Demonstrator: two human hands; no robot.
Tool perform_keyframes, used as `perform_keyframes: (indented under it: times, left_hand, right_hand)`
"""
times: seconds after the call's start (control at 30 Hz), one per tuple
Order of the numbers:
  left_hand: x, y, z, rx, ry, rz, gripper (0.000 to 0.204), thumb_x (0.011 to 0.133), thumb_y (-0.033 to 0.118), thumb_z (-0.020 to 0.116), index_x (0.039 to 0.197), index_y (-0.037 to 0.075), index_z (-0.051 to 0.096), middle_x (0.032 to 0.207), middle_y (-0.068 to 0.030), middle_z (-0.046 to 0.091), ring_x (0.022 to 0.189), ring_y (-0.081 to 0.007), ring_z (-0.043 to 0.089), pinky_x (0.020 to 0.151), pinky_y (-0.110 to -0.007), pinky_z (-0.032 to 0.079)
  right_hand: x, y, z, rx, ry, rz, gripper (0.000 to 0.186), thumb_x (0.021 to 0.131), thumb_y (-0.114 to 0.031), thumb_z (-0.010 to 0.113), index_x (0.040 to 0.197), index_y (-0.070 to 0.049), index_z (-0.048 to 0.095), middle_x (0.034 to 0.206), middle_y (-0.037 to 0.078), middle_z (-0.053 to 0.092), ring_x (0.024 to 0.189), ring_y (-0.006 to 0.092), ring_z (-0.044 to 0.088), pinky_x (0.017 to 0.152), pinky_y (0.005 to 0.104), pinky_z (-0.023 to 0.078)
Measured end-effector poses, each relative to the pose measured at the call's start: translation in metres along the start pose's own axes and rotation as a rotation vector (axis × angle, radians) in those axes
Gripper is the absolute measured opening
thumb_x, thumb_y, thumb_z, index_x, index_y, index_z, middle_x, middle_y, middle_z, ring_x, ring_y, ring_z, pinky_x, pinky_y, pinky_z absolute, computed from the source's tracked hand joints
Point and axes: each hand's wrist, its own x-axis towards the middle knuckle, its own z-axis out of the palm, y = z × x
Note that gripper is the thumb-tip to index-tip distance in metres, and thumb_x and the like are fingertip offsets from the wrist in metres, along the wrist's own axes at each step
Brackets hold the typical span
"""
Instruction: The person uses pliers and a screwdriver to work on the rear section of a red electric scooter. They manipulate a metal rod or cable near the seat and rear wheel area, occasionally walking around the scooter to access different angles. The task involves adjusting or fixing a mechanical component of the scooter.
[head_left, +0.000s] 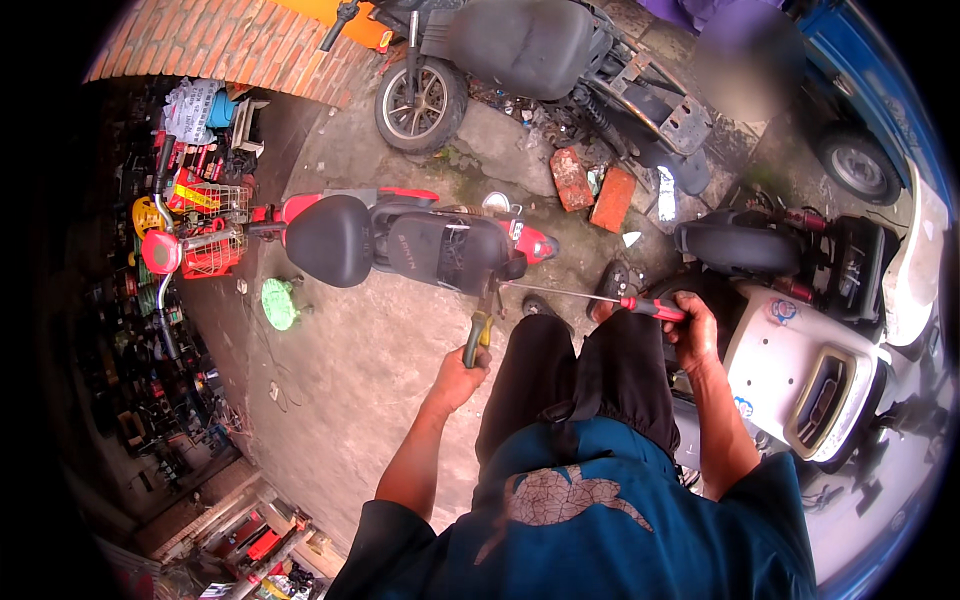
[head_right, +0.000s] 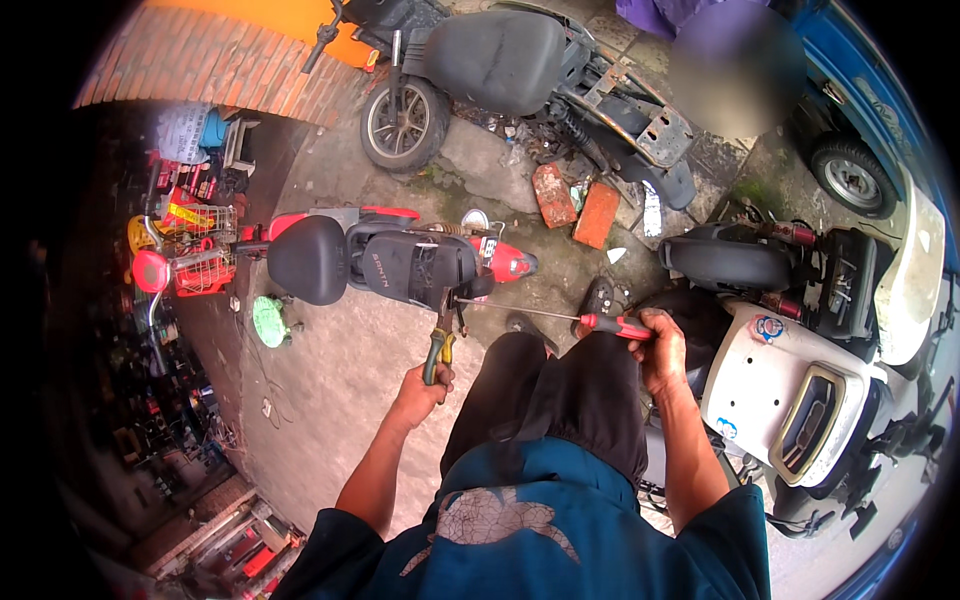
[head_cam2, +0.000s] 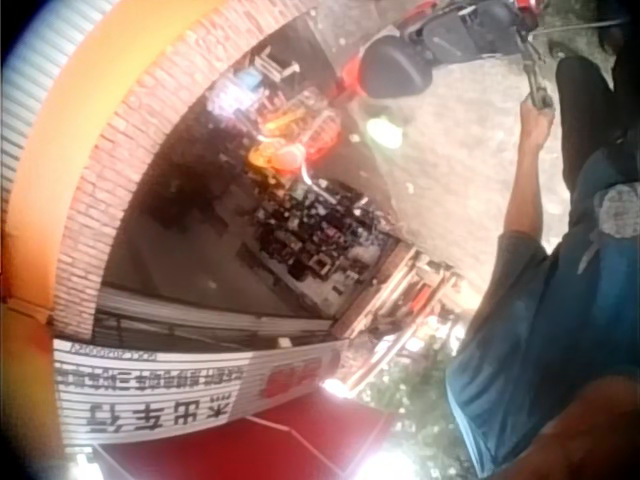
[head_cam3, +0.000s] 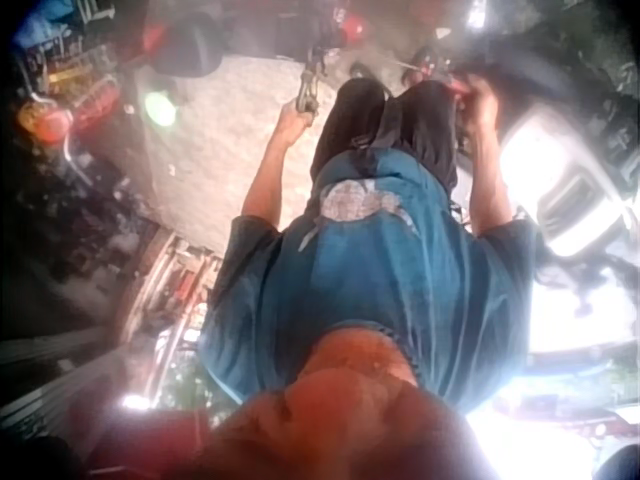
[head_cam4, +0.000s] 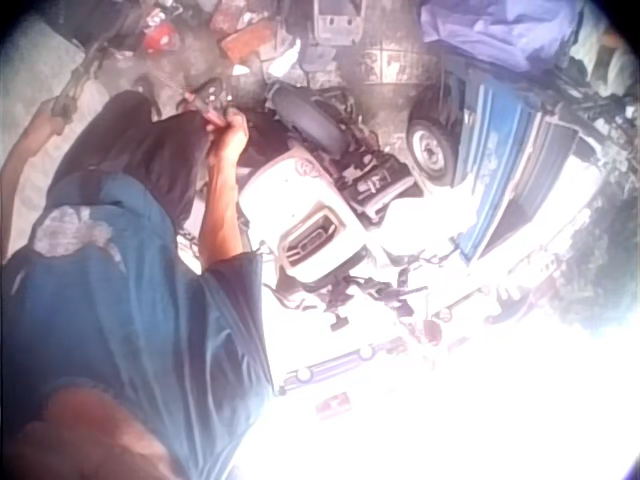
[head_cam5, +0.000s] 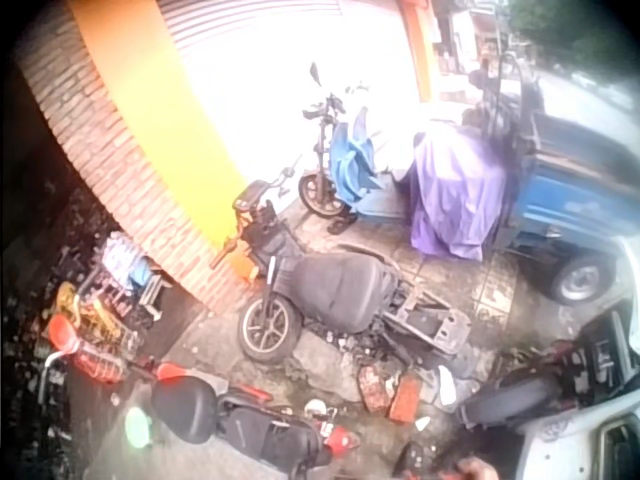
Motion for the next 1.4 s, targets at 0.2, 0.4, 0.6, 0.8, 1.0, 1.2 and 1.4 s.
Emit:
perform_keyframes:
  times: [0.2, 0.4, 0.6, 0.8, 1.0, 1.2, 1.4]
  left_hand:
    - [0.0038, -0.0043, 0.0010, -0.022, 0.009, 0.003, 0.018, 0.068, -0.011, 0.047, 0.073, 0.006, 0.048, 0.084, -0.0055, 0.054, 0.072, -0.0129, 0.052, 0.062, -0.025, 0.041]
    - [0.0062, -0.0089, 0.0020, -0.005, 0.022, -0.001, 0.018, 0.067, -0.012, 0.047, 0.071, 0.006, 0.047, 0.084, -0.0065, 0.054, 0.072, -0.0137, 0.053, 0.063, -0.026, 0.042]
    - [0.0060, -0.0084, 0.0011, 0.008, 0.008, 0.005, 0.016, 0.067, -0.011, 0.048, 0.070, 0.005, 0.047, 0.085, -0.0071, 0.055, 0.073, -0.0145, 0.053, 0.065, -0.027, 0.043]
    - [0.0040, -0.0009, 0.0017, 0.011, 0.006, -0.006, 0.016, 0.068, -0.011, 0.048, 0.070, 0.005, 0.046, 0.085, -0.0073, 0.055, 0.073, -0.0146, 0.052, 0.066, -0.027, 0.043]
    - [0.0049, -0.0040, -0.0010, 0.013, -0.006, 0.009, 0.016, 0.068, -0.011, 0.048, 0.069, 0.005, 0.046, 0.084, -0.0075, 0.055, 0.073, -0.0146, 0.052, 0.066, -0.027, 0.043]
    - [0.0037, -0.0010, -0.0003, 0.009, -0.010, 0.002, 0.016, 0.067, -0.011, 0.048, 0.069, 0.005, 0.046, 0.083, -0.0074, 0.054, 0.072, -0.0146, 0.052, 0.065, -0.027, 0.043]
    - [0.0034, -0.0002, -0.0004, 0.012, -0.012, -0.015, 0.016, 0.066, -0.010, 0.048, 0.070, 0.005, 0.046, 0.083, -0.0073, 0.055, 0.073, -0.0148, 0.053, 0.065, -0.026, 0.042]
  right_hand:
    - [-0.0012, -0.0014, 0.0021, 0.010, 0.003, -0.012, 0.016, 0.087, -0.018, 0.056, 0.092, -0.003, 0.059, 0.074, 0.008, 0.061, 0.049, 0.0164, 0.054, 0.043, 0.0261, 0.038]
    - [0.0023, -0.0012, 0.0003, 0.005, 0.000, -0.020, 0.016, 0.087, -0.018, 0.056, 0.092, -0.003, 0.059, 0.073, 0.008, 0.060, 0.049, 0.0165, 0.054, 0.042, 0.0264, 0.038]
    - [-0.0029, -0.0069, 0.0042, -0.019, 0.014, -0.034, 0.015, 0.087, -0.019, 0.055, 0.091, -0.005, 0.059, 0.072, 0.007, 0.060, 0.049, 0.0157, 0.053, 0.043, 0.0258, 0.036]
    - [-0.0055, -0.0079, 0.0035, -0.028, 0.012, -0.042, 0.014, 0.087, -0.019, 0.055, 0.090, -0.007, 0.059, 0.072, 0.006, 0.060, 0.049, 0.0151, 0.052, 0.043, 0.0258, 0.035]
    - [-0.0045, -0.0075, 0.0003, -0.026, 0.012, -0.044, 0.014, 0.087, -0.019, 0.054, 0.089, -0.007, 0.059, 0.072, 0.006, 0.060, 0.050, 0.0149, 0.053, 0.043, 0.0257, 0.035]
    - [-0.0051, -0.0082, 0.0015, -0.038, 0.007, -0.049, 0.014, 0.087, -0.019, 0.054, 0.090, -0.006, 0.059, 0.072, 0.006, 0.060, 0.050, 0.0146, 0.053, 0.043, 0.0254, 0.035]
    - [-0.0061, -0.0092, 0.0041, -0.043, 0.005, -0.047, 0.015, 0.087, -0.019, 0.055, 0.090, -0.005, 0.060, 0.072, 0.006, 0.060, 0.049, 0.0145, 0.053, 0.043, 0.0252, 0.036]
